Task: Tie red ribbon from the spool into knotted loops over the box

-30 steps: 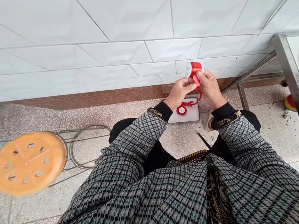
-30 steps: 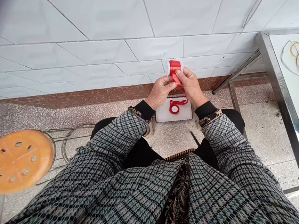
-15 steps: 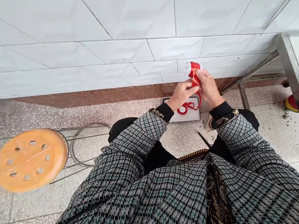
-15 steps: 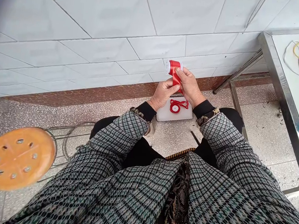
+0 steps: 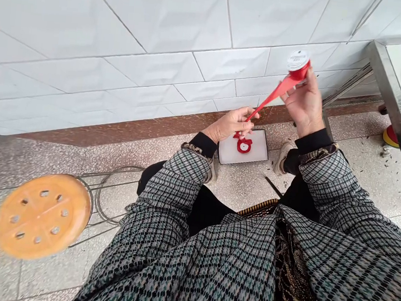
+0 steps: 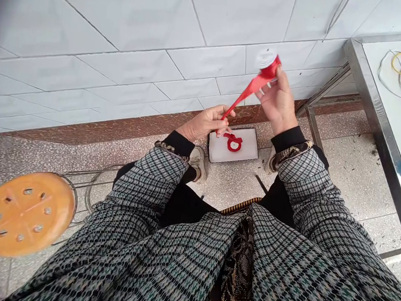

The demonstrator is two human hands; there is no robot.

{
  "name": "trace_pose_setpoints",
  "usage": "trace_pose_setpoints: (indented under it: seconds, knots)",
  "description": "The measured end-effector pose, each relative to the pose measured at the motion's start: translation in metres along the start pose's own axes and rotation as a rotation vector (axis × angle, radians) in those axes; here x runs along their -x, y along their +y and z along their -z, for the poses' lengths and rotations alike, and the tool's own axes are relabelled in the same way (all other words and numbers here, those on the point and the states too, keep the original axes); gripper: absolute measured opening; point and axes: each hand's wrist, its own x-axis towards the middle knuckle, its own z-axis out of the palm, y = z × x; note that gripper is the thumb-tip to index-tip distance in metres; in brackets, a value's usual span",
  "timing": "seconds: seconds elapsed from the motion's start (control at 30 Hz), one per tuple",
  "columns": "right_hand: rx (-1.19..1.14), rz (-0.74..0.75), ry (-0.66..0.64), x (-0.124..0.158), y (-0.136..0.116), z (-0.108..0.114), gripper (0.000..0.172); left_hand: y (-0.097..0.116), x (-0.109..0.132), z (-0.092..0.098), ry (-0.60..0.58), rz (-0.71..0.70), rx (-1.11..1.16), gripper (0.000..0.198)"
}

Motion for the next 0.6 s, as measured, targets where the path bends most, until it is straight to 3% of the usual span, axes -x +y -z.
trace_pose_setpoints:
  seconds: [0.07, 0.17, 0.23, 0.3, 0.37, 0.43, 0.53, 0.57, 0.6]
  knots:
    - [-0.132, 0.073, 0.043, -0.007, -0.019, 0.010, 0.023, 0.008, 0.008, 0.016, 0.012, 0.165, -0.243, 0.027]
    - [-0.280, 0.138, 0.090, -0.012, -0.043, 0.026, 0.013, 0.015, 0.019, 0.049, 0.156, 0.450, -0.711, 0.019]
    - [-0.295, 0.119, 0.092, -0.013, -0.051, 0.034, 0.014, 0.013, 0.026, 0.072, 0.354, 0.563, -0.932, 0.021]
    - [-0.319, 0.098, 0.088, -0.012, -0.052, 0.038, 0.016, 0.010, 0.030, 0.091, 0.630, 0.549, -0.939, 0.029]
    - [-0.362, 0.096, 0.079, -0.013, -0.049, 0.039, 0.010, 0.009, 0.033, 0.105, 0.916, 0.384, -0.705, 0.037]
    - [-0.353, 0.099, 0.058, -0.014, -0.045, 0.039, 0.006, 0.013, 0.036, 0.113, 1.096, 0.105, -0.347, 0.044]
    - [-0.172, 0.093, 0.002, -0.015, -0.039, 0.037, 0.022, 0.030, 0.046, 0.118, 1.156, -0.405, 0.009, 0.039]
    - [-0.097, 0.090, -0.019, -0.015, -0.037, 0.036, 0.028, 0.037, 0.051, 0.118, 1.167, -0.541, 0.006, 0.029]
    - [-0.040, 0.084, -0.038, -0.015, -0.036, 0.035, 0.034, 0.044, 0.056, 0.118, 1.204, -0.584, -0.066, 0.018]
